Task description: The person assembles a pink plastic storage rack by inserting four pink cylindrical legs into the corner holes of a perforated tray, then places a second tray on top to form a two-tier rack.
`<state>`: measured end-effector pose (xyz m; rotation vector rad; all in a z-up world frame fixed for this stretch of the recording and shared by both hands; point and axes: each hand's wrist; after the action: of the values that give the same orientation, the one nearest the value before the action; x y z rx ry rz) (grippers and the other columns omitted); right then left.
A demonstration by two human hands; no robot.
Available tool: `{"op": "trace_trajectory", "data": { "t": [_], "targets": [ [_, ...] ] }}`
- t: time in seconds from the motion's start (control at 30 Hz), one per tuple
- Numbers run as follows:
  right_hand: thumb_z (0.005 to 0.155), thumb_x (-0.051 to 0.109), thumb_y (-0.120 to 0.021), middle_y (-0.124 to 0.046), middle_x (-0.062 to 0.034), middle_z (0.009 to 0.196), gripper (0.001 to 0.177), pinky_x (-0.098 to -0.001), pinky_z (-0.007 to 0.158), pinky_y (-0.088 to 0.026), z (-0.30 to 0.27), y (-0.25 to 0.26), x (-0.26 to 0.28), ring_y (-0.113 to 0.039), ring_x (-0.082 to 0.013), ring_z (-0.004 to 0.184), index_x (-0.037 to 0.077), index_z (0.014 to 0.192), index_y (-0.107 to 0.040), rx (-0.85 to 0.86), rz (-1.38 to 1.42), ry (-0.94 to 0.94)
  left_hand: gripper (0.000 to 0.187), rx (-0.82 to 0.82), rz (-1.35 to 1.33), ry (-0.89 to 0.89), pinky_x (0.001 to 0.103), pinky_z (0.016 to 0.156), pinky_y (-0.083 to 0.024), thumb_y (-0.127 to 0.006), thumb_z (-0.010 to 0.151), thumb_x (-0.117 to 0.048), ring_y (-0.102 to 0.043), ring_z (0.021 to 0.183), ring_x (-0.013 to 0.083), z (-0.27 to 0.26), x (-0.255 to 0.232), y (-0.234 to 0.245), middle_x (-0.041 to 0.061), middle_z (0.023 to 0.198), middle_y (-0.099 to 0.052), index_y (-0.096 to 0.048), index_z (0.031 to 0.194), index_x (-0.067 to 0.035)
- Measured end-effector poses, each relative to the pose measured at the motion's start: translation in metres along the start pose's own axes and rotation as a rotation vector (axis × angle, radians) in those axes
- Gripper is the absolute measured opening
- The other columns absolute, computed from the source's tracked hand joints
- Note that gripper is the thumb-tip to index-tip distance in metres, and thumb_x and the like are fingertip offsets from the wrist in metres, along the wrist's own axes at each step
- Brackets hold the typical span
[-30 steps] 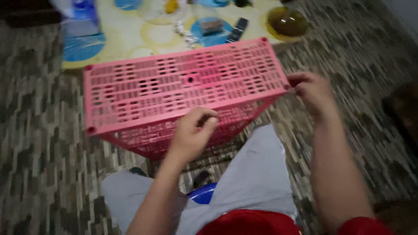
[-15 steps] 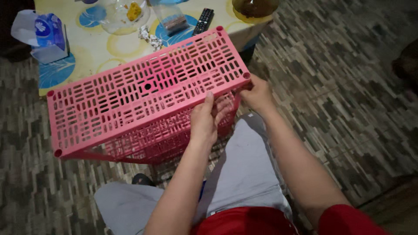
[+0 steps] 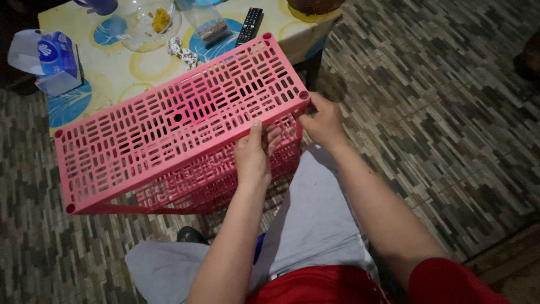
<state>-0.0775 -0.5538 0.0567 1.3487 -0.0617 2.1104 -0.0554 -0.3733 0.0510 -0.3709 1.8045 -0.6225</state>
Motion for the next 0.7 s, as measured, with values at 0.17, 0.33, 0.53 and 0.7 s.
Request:
{"op": "trace_trajectory", "data": {
  "t": [0.17, 0.33, 0.53, 0.7],
  "targets": [
    [0.087, 0.007, -0.076, -0.077, -0.0072, 0.102, 0.032, -0.0284, 0.083, -0.058, -0.001, 0.0, -0.002, -0.072, -0.0116, 0.092, 0.001, 0.118, -0.071, 0.002, 0.085, -0.024, 0.037, -0.006, 0.014, -0.018, 0.032, 0.075, -0.062, -0.059, 0.103, -0.03, -0.074, 0.087, 0.0211, -0.003, -0.002, -0.002, 0.015, 0.098, -0.074, -0.068, 0.106, 0.005],
    [0.087, 0.006, -0.075, -0.077, -0.0083, 0.104, 0.032, -0.0279, 0.085, -0.057, -0.004, 0.002, -0.014, -0.072, -0.0116, 0.096, 0.0, 0.118, -0.071, 0.037, 0.086, -0.077, 0.037, 0.007, 0.019, -0.015, 0.032, 0.076, -0.063, -0.059, 0.102, -0.03, -0.074, 0.086, 0.0212, -0.003, -0.003, -0.002, 0.015, 0.099, -0.075, -0.069, 0.108, 0.005],
    [0.088, 0.006, -0.062, -0.076, -0.0058, 0.109, 0.035, -0.0277, 0.084, -0.059, 0.021, 0.02, -0.047, -0.072, -0.0115, 0.095, 0.003, 0.122, -0.069, 0.098, 0.516, -0.229, 0.038, -0.009, 0.026, -0.026, 0.031, 0.071, -0.06, -0.062, 0.102, -0.033, -0.073, 0.084, 0.0203, -0.003, -0.002, -0.001, 0.013, 0.095, -0.074, -0.07, 0.104, 0.005],
    [0.1, 0.026, -0.061, -0.076, -0.006, 0.1, 0.028, -0.0268, 0.066, -0.054, 0.097, 0.02, -0.065, -0.07, -0.0126, 0.08, 0.004, 0.113, -0.073, 0.094, 0.504, -0.518, 0.041, -0.035, 0.026, -0.005, 0.03, 0.071, -0.061, -0.062, 0.101, -0.034, -0.073, 0.082, 0.0201, -0.001, 0.002, 0.0, 0.013, 0.094, -0.074, -0.069, 0.102, 0.006]
  ]
}}
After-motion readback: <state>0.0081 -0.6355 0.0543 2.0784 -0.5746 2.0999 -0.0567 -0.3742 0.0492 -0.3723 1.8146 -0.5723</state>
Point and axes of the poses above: each hand's wrist, its own z-axis towards the middle knuckle, its own y-axis out of the back of the hand, x = y × z
